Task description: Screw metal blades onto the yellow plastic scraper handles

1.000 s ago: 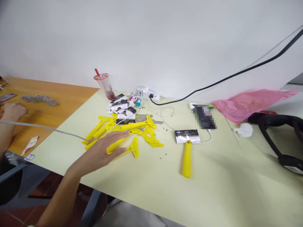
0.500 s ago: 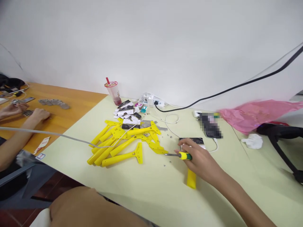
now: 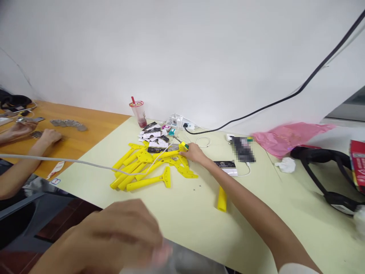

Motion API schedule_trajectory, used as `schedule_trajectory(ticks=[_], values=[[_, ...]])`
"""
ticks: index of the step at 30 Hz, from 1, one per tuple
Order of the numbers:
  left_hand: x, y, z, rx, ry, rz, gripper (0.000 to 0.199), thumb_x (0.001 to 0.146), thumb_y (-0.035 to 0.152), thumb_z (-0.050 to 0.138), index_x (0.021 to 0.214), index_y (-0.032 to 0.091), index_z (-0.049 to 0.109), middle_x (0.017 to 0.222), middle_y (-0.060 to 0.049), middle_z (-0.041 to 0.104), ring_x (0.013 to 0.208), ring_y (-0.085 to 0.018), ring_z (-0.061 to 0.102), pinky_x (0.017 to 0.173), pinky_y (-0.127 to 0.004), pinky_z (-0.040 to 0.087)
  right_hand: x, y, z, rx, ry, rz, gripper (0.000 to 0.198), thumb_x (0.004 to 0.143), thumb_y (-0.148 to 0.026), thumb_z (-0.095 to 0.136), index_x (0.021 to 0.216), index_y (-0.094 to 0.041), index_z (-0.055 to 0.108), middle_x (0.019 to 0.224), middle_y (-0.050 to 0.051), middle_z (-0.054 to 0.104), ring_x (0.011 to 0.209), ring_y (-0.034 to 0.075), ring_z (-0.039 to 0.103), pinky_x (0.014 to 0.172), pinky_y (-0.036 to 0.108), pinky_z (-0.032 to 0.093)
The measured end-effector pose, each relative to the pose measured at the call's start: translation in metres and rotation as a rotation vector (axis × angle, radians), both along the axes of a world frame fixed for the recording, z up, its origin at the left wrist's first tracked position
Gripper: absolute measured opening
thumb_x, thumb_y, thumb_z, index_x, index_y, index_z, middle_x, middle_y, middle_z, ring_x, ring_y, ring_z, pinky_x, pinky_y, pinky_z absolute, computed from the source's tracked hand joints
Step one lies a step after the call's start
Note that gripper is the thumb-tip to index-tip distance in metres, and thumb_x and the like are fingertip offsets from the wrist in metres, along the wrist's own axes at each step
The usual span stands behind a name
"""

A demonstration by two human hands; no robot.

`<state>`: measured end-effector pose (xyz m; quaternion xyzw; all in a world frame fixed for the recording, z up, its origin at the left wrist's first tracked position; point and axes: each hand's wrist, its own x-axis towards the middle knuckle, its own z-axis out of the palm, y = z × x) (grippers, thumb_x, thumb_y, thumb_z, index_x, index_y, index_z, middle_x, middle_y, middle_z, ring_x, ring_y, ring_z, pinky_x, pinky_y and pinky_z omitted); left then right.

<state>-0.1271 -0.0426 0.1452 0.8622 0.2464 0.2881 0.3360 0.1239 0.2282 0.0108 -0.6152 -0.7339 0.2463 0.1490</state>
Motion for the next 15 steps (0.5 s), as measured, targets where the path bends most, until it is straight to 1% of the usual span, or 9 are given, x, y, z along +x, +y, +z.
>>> schedule_trajectory(ticks=[1,2,3,6,9,10,12,14,15], values=[[0.0,0.007,-0.011,0.004,0.015,0.029,0.041,0.111,0.033,0.053,0.147,0.035,0.071,0.129,-0.007,0.08,0.12,-0.026,0.074,0.106,-0.037,0.059,-0.002,0.001,0.001,-0.01,0.019,0.0,0.034,0.08,-0.042,0.085,0.075,-0.018,0.062,0.079,0.005,0.07,0.077,0.021,0.065,0.062,0.028,0.038],[0.001,0.016,-0.022,0.006,0.027,0.086,0.041,0.112,0.028,0.048,0.146,0.034,0.071,0.129,-0.008,0.08,0.12,-0.024,0.073,0.107,-0.037,0.058,-0.003,0.002,0.003,-0.018,0.037,0.006,0.036,0.077,-0.043,0.087,0.074,-0.019,0.06,0.076,0.003,0.068,0.075,0.019,0.063,0.061,0.028,0.038],[0.001,0.025,-0.035,0.001,0.06,0.136,0.041,0.113,0.026,0.046,0.145,0.032,0.071,0.132,-0.007,0.079,0.123,-0.023,0.072,0.11,-0.038,0.057,-0.004,0.001,0.004,-0.023,0.055,0.014,0.039,0.074,-0.044,0.088,0.073,-0.019,0.058,0.074,0.002,0.066,0.073,0.018,0.061,0.06,0.028,0.037],[0.006,0.056,-0.072,0.087,0.109,0.265,0.038,0.112,0.026,0.047,0.14,0.029,0.073,0.131,-0.008,0.078,0.126,-0.026,0.071,0.114,-0.045,0.054,-0.001,-0.002,0.009,-0.02,0.137,0.028,0.047,0.068,-0.051,0.089,0.074,-0.021,0.053,0.07,-0.003,0.059,0.069,0.016,0.054,0.059,0.028,0.036],[0.012,0.088,-0.1,0.127,0.092,0.327,0.035,0.11,0.029,0.052,0.137,0.03,0.074,0.133,-0.009,0.077,0.131,-0.029,0.068,0.115,-0.049,0.054,0.006,-0.006,0.018,-0.007,0.356,0.036,0.053,0.063,-0.054,0.089,0.074,-0.023,0.048,0.069,-0.004,0.057,0.068,0.015,0.052,0.061,0.029,0.039],[0.015,0.099,-0.107,0.168,0.046,0.376,0.034,0.109,0.03,0.054,0.137,0.03,0.074,0.136,-0.01,0.076,0.132,-0.031,0.068,0.116,-0.052,0.053,0.009,-0.007,0.022,0.002,0.443,0.038,0.053,0.062,-0.053,0.09,0.073,-0.023,0.047,0.07,-0.003,0.058,0.069,0.016,0.054,0.062,0.029,0.041],[0.021,0.124,-0.115,0.231,-0.007,0.47,0.037,0.106,0.031,0.059,0.141,0.028,0.071,0.143,-0.015,0.071,0.138,-0.034,0.063,0.123,-0.058,0.046,0.015,-0.01,0.034,0.02,0.569,0.045,0.053,0.06,-0.05,0.091,0.072,-0.023,0.047,0.076,0.001,0.065,0.074,0.018,0.058,0.065,0.031,0.044],[0.029,0.149,-0.117,0.25,-0.027,0.564,0.045,0.101,0.031,0.067,0.146,0.025,0.067,0.154,-0.018,0.063,0.148,-0.038,0.053,0.128,-0.062,0.036,0.023,-0.016,0.05,0.021,0.619,0.056,0.054,0.058,-0.047,0.093,0.071,-0.023,0.046,0.081,0.004,0.07,0.078,0.02,0.06,0.067,0.032,0.045],[0.033,0.16,-0.117,0.25,-0.035,0.597,0.047,0.098,0.032,0.07,0.144,0.024,0.067,0.155,-0.019,0.061,0.15,-0.04,0.051,0.13,-0.063,0.033,0.026,-0.021,0.059,0.025,0.644,0.08,0.054,0.06,-0.046,0.093,0.071,-0.023,0.045,0.082,0.004,0.07,0.08,0.02,0.061,0.068,0.032,0.046]])
